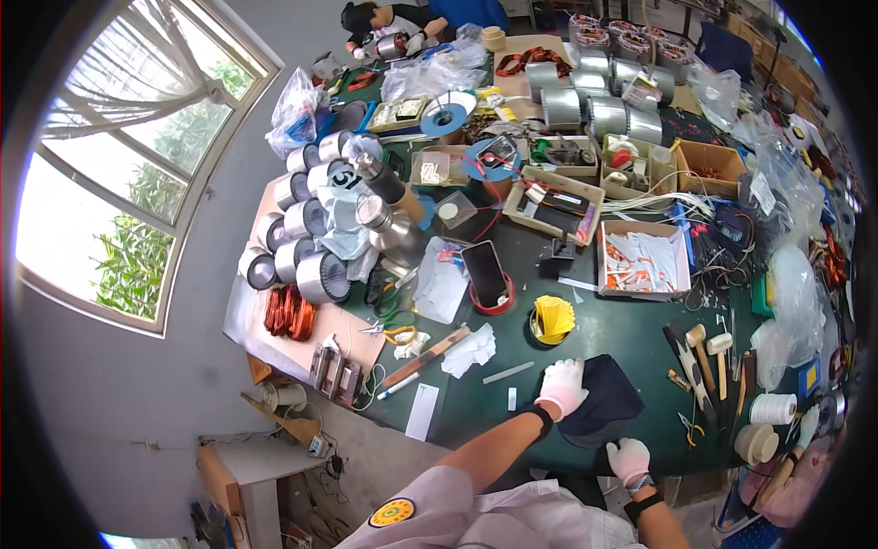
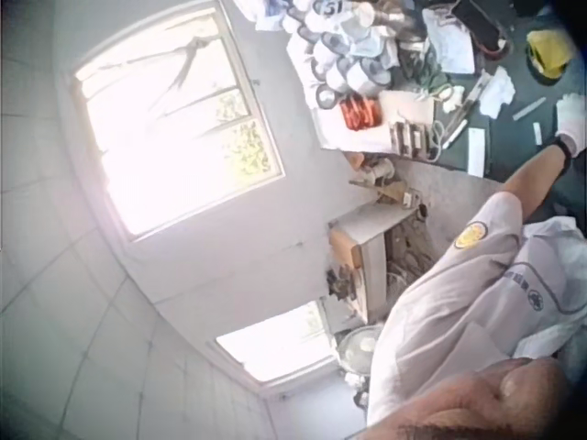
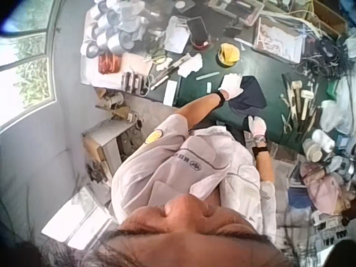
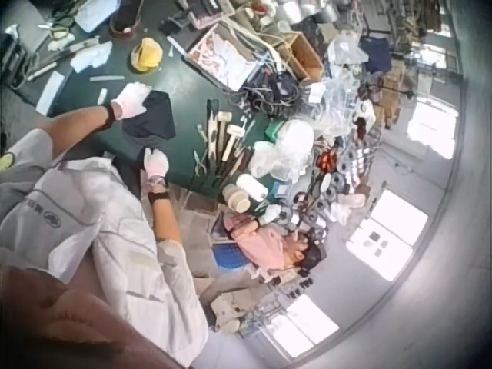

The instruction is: Assembling components of an electric motor, including the stator and copper coils, using hand tools.

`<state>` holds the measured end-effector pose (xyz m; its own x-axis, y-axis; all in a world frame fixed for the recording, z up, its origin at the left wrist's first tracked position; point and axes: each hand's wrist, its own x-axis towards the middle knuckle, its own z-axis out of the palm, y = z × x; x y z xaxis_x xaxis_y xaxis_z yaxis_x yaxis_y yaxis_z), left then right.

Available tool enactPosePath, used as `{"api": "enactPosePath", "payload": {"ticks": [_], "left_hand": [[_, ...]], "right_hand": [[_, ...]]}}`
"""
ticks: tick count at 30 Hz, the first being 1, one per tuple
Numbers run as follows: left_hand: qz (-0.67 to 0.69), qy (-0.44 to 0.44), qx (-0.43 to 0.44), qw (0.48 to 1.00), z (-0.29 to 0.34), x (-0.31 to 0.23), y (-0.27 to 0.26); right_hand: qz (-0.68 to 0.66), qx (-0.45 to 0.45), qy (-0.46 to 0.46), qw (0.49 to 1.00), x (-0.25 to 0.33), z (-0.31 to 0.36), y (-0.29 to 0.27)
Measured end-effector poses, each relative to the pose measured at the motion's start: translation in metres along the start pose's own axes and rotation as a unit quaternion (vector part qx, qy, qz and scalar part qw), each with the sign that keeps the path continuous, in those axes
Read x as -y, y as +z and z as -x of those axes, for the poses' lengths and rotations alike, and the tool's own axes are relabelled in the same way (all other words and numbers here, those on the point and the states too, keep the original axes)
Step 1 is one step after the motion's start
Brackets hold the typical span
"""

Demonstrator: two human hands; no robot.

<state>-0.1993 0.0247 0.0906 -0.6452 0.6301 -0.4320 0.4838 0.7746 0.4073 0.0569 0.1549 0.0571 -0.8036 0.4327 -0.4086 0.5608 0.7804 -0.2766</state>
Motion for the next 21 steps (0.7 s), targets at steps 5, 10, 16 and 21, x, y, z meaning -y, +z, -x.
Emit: {"api": "enactPosePath", "payload": {"ticks": [5, 10, 16, 21], "left_hand": [[0.082, -0.001, -0.061, 0.995, 0.013, 0.02, 0.022], [0.176, -0.126, 0.055, 0.975, 0.006, 0.017, 0.025], [0.341, -0.023, 0.081, 0.936, 0.041, 0.075, 0.038], [0.473, -0.134, -0.046, 0.869, 0.124, 0.167, -0.035]], "right_hand": [[-0.419, 0.16, 0.297, 0.843, 0.001, -0.009, 0.006], [-0.488, 0.107, 0.319, 0.805, 0.024, -0.012, -0.003], [-0.486, 0.166, 0.213, 0.831, 0.006, -0.006, 0.0], [-0.401, 0.183, 0.182, 0.879, -0.014, 0.0, 0.015]]}}
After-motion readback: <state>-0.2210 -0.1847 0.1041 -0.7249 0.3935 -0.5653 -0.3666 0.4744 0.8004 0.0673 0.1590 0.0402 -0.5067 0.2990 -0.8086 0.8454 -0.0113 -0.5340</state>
